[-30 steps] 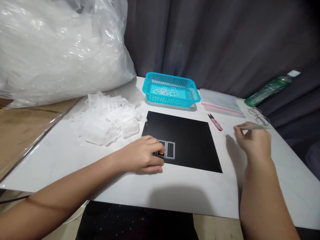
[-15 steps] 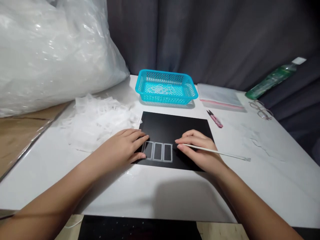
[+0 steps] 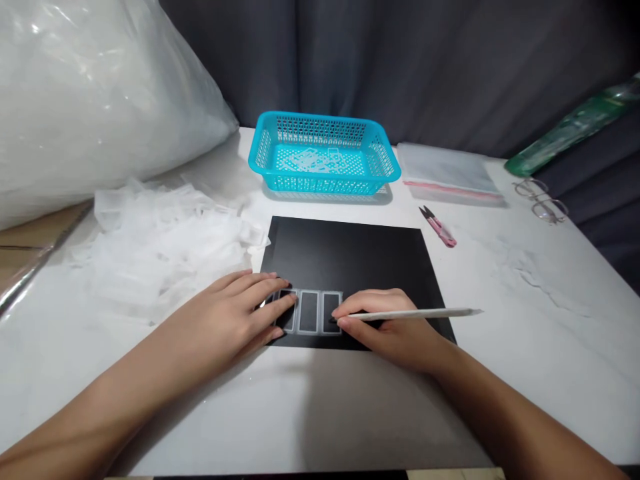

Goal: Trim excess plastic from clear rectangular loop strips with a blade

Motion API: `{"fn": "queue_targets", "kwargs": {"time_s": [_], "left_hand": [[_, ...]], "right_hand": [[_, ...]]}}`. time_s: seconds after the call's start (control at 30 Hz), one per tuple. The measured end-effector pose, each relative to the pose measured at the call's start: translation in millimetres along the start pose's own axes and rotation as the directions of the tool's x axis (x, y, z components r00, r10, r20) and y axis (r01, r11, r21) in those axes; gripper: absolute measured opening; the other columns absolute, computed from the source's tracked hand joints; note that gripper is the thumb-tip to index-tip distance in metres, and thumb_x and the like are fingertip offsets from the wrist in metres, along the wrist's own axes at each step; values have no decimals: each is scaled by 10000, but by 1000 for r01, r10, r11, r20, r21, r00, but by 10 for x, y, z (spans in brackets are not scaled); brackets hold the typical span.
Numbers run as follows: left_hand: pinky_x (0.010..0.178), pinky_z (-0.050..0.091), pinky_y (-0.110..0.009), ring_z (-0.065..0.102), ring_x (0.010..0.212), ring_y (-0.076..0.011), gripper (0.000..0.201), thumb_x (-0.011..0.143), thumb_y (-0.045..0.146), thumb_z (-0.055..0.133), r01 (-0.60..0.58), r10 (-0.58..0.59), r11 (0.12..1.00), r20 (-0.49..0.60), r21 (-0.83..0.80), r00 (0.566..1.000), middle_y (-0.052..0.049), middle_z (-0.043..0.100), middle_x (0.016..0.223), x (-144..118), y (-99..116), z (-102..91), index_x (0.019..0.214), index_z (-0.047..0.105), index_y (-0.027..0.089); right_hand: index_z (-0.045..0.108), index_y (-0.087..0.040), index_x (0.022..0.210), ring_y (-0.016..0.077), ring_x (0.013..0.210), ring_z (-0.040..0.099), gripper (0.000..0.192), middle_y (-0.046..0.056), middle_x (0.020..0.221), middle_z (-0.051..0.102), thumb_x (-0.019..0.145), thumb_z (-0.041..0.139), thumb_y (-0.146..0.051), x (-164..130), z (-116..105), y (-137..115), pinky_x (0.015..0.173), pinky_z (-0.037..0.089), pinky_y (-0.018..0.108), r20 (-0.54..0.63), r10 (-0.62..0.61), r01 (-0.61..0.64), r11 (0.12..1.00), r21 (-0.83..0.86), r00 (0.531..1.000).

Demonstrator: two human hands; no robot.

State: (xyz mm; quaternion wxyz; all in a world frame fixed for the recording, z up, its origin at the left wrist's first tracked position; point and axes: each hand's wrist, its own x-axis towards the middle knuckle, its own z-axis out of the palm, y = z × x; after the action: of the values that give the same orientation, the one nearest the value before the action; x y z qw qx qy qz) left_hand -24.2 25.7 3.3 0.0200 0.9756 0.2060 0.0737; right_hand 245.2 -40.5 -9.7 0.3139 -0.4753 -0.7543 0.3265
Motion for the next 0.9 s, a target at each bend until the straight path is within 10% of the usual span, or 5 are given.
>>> {"fn": "queue_targets", "kwargs": {"time_s": [0.9], "left_hand": [[861, 460, -391, 584, 972, -246, 300, 960, 368, 506, -157, 163, 970, 13, -184, 987, -91, 636, 1039, 161, 255, 106, 1186, 643, 225]], "right_hand": [[556, -214, 781, 139, 698, 632, 139, 21, 759, 677, 894, 534, -136, -34, 105, 15, 695, 502, 279, 125, -309, 317, 947, -48, 943]]}}
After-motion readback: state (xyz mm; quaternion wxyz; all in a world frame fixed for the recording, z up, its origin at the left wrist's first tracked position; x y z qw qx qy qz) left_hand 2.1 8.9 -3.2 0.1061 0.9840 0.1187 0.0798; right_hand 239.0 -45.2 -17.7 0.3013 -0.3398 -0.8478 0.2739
